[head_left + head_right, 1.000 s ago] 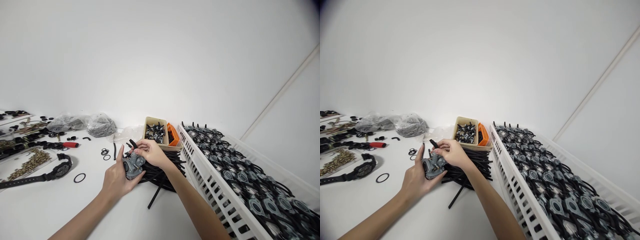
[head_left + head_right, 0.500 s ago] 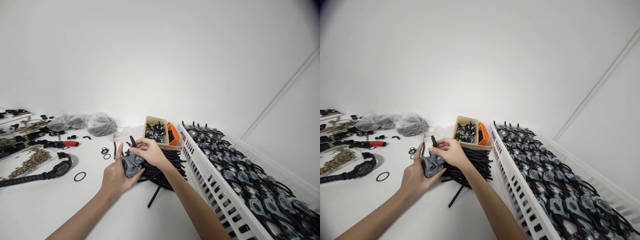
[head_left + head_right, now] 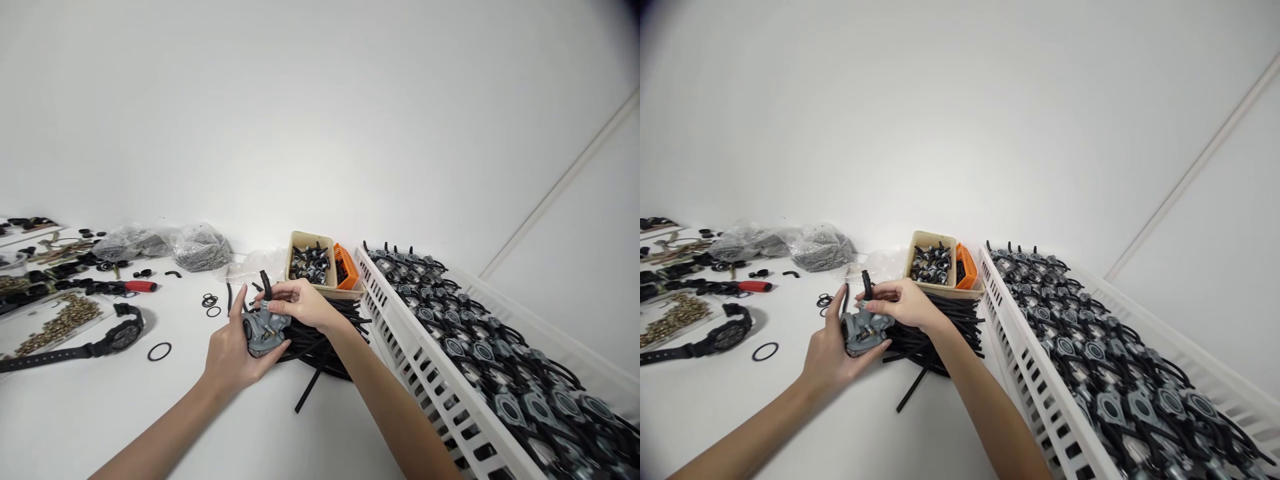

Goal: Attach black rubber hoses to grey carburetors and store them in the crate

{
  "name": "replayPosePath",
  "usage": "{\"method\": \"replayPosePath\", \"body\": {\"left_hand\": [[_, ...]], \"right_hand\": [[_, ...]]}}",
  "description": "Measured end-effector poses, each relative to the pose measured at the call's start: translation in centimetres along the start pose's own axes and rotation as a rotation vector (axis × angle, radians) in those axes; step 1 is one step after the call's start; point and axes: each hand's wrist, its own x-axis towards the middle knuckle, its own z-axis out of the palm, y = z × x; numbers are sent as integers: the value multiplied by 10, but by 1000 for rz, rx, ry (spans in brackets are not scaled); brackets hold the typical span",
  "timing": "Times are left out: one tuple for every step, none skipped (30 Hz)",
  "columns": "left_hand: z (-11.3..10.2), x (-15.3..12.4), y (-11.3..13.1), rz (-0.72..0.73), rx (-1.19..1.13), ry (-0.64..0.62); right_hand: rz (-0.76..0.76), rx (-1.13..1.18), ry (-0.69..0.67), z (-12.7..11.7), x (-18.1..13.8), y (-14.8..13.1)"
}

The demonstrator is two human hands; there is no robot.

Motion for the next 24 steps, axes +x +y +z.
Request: {"method": "replayPosePath", "body": {"left_hand": [[0,0,0,-5,-16,-14],[0,0,0,-11,-33,-26],[0,0,1,-18,-49,-36],[0,0,1,-27,-61,-42],[0,0,1,-34,-69,-47],[-1,0,2,-38,-74,-48],[-1,0,2,-42,-75,-46],[0,0,2,-44,-75,-45],[0,0,2,-46,-74,-44],[0,0,2,-47,-72,-43],[0,0,2,-48,-69,-43],[0,0,2,-49,-65,-41],[0,-1,2,-46,-64,-42],[0,-1,1,-43,-63,-40],[-1,-1,1,-41,-61,-39],[-1,-1,2,-41,-58,-37],[-1,-2,2,-42,-53,-35],[-1,-2,2,-45,-46,-35],[-1,-2,2,-49,-36,-35],[-1,-2,2,-52,-27,-34],[-1,-2,2,-55,-18,-33],[0,-2,2,-57,-10,-31],[0,-2,2,-57,-3,-28],[0,-3,2,-56,4,-23]], "right_hand": [[5,26,-7,0,0,1],[8,47,-12,-1,1,2],[11,65,-19,-1,1,3],[14,83,-26,-1,1,4],[19,102,-33,-1,1,4],[24,119,-39,-1,1,4],[26,132,-45,-1,1,5],[23,139,-49,-1,1,5],[15,137,-48,-1,1,5],[7,128,-43,-1,1,5],[3,114,-38,-1,1,5],[2,98,-31,-1,1,4],[4,79,-26,0,1,4],[5,55,-18,0,1,3],[2,25,-10,0,1,3],[-4,-9,1,1,1,2],[-12,-45,16,1,1,1],[-18,-79,33,1,1,0],[-21,-104,49,2,1,0],[-20,-117,63,3,2,0],[-17,-122,75,3,2,0],[-15,-122,87,4,2,0],[-14,-119,97,5,2,0],[-12,-114,103,5,3,1]]}}
